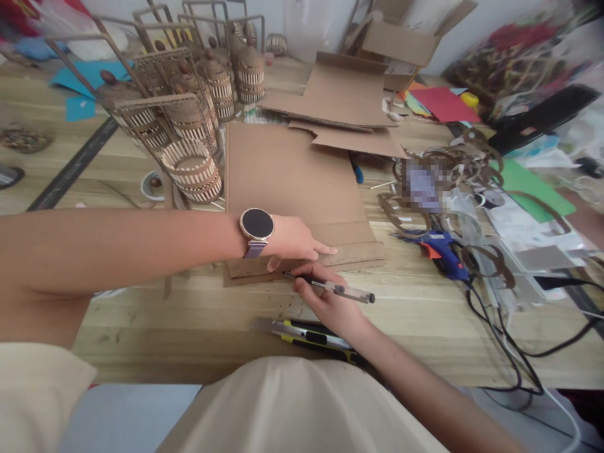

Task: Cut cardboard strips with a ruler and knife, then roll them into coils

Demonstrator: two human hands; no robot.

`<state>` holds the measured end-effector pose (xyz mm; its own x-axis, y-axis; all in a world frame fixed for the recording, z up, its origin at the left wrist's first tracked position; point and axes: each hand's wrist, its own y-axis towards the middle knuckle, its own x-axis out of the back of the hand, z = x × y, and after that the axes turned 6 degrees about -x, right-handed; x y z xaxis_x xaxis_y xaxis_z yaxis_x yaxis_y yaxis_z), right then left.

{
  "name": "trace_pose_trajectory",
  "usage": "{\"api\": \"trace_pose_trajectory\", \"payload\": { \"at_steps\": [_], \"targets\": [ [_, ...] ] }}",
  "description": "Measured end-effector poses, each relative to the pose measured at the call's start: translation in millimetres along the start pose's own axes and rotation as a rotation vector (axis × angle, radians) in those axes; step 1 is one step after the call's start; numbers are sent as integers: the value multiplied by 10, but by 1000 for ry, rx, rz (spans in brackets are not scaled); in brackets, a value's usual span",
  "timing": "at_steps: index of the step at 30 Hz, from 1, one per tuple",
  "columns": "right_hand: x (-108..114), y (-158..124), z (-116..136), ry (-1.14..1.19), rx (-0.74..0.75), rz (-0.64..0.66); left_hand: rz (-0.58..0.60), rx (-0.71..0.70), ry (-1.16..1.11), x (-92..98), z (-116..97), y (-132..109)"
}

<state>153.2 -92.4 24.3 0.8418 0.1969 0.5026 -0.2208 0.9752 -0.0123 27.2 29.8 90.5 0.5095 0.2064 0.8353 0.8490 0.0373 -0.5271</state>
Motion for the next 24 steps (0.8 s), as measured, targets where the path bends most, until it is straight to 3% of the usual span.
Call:
{"api": "trace_pose_trajectory", "payload": {
  "at_steps": [9, 14, 20, 22, 24],
  "targets": [
    [47, 9, -30, -35, 39, -31, -32, 13, -26, -26, 27, 8],
    [383, -67, -213, -126, -34, -119, 0, -37, 54, -41, 45, 4],
    [923, -202, -375, -312, -217, -367, 15, -17, 37, -22, 34, 1],
    [932, -227, -341, -298, -245, -389, -2, -8, 17, -20, 31, 0],
    [814, -223, -259, -234, -196, -327, -17, -12, 28, -27, 30, -1]
  ]
}}
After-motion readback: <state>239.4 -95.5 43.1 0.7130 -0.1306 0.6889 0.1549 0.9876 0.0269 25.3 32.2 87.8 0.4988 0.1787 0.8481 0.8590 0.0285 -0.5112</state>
